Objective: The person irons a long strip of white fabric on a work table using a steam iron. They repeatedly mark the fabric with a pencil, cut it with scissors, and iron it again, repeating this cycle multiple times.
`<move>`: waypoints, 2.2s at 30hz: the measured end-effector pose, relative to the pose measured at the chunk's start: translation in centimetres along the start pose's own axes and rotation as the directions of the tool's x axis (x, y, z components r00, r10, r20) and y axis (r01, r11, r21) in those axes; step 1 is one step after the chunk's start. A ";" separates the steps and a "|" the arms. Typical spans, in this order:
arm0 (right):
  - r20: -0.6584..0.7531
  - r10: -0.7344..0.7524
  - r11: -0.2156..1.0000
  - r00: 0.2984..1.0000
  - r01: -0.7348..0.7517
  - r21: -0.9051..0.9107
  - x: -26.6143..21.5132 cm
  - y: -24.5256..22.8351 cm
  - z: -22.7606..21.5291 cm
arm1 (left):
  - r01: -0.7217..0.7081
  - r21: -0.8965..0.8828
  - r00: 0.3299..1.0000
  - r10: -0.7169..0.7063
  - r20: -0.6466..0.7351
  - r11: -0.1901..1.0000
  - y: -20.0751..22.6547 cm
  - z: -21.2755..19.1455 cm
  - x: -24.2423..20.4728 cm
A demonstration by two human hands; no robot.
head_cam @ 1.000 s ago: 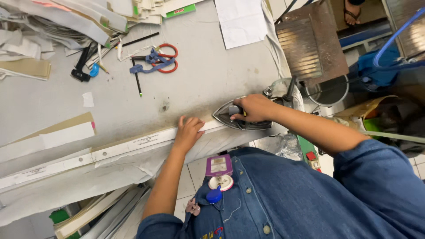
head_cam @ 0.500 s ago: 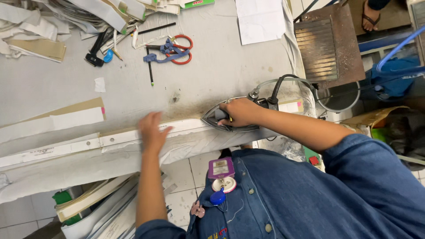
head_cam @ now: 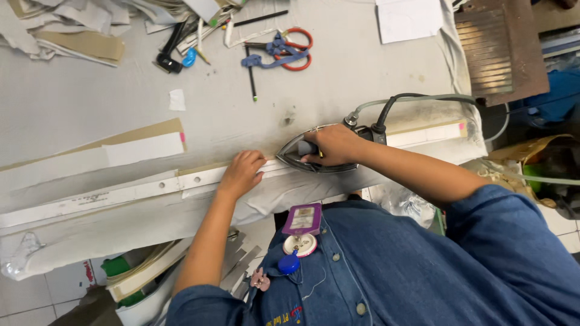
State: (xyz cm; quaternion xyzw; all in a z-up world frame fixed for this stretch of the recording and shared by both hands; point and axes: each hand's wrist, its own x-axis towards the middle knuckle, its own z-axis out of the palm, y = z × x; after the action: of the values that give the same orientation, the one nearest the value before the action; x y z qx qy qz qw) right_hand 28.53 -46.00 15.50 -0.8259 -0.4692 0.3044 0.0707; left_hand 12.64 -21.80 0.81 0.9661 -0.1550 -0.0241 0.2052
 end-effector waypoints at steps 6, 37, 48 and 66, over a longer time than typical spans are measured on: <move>-0.002 -0.001 0.999 1.000 0.001 -0.052 3.0 -5.6 0.8 | 0.028 -0.011 0.996 -0.028 -0.089 1.000 -5.3 -2.0 -5.1; 0.016 -0.104 0.994 0.994 0.105 -0.026 10.9 -13.6 3.3 | 0.185 -0.211 0.981 -0.194 -0.019 0.960 -11.7 -5.1 -12.6; 0.026 -0.026 0.998 0.999 0.027 -0.051 10.0 -16.3 0.5 | 0.752 -0.017 0.650 -0.746 -0.148 0.659 -12.5 -10.9 -15.8; 0.034 0.041 0.997 0.999 -0.039 -0.060 13.3 -18.7 2.2 | 0.168 -0.052 0.985 -0.169 -0.029 0.984 -15.8 -7.5 -18.0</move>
State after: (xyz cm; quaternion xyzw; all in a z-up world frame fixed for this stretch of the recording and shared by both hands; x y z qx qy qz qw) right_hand 18.54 -25.21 15.45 -0.8313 -0.4626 0.3065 0.0320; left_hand 0.97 0.40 0.98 0.9706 -0.0687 -0.0291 0.2288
